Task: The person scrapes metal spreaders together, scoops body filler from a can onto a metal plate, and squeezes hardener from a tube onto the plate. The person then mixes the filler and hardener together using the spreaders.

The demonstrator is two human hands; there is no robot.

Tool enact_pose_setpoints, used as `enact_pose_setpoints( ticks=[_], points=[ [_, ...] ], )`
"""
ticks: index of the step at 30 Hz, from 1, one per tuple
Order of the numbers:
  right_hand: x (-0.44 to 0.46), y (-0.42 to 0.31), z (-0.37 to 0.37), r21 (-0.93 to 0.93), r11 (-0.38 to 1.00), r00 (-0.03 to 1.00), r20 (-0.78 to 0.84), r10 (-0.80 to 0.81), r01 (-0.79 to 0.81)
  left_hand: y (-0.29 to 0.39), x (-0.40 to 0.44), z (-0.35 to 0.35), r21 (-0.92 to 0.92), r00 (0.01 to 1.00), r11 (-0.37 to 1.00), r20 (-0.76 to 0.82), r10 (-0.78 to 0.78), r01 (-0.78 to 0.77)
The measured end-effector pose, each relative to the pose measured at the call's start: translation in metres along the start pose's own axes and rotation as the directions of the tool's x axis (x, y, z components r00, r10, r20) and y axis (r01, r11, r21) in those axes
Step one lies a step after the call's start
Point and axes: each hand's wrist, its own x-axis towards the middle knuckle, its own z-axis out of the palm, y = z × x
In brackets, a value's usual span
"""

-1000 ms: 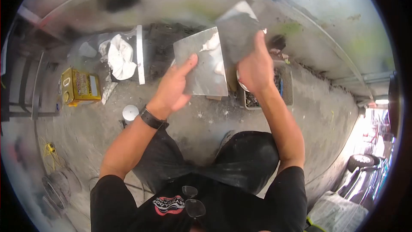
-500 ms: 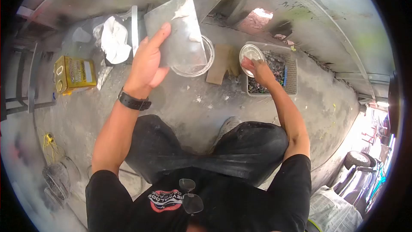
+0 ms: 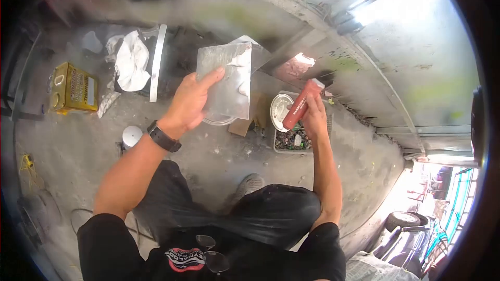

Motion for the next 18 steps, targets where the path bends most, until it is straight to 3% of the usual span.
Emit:
enact_pose_setpoints(
  ticks=[2,7,13,18],
  points=[
    [-0.007,-0.026,0.015,0.149,0.984,0.991,0.109,0.081,-0.097,-0.002,-0.002,0.001,-0.01,1.0,1.0,0.001,0.017,-0.017],
    [-0.028,-0.063,0.069,0.046,0.99,0.98,0.155,0.122,-0.13,-0.003,-0.005,-0.003,0.01,0.998,0.998,0.022,0.059,-0.06],
    [-0.024,-0.06,0.059,0.203,0.942,0.912,0.369,0.177,-0.266,-0.001,-0.009,-0.006,0.017,0.997,0.998,-0.043,0.066,-0.065],
    [-0.033,-0.07,0.061,0.217,0.949,0.908,0.4,0.129,-0.23,0.003,-0.012,0.001,0.005,0.997,0.997,-0.041,0.071,-0.071]
  ],
)
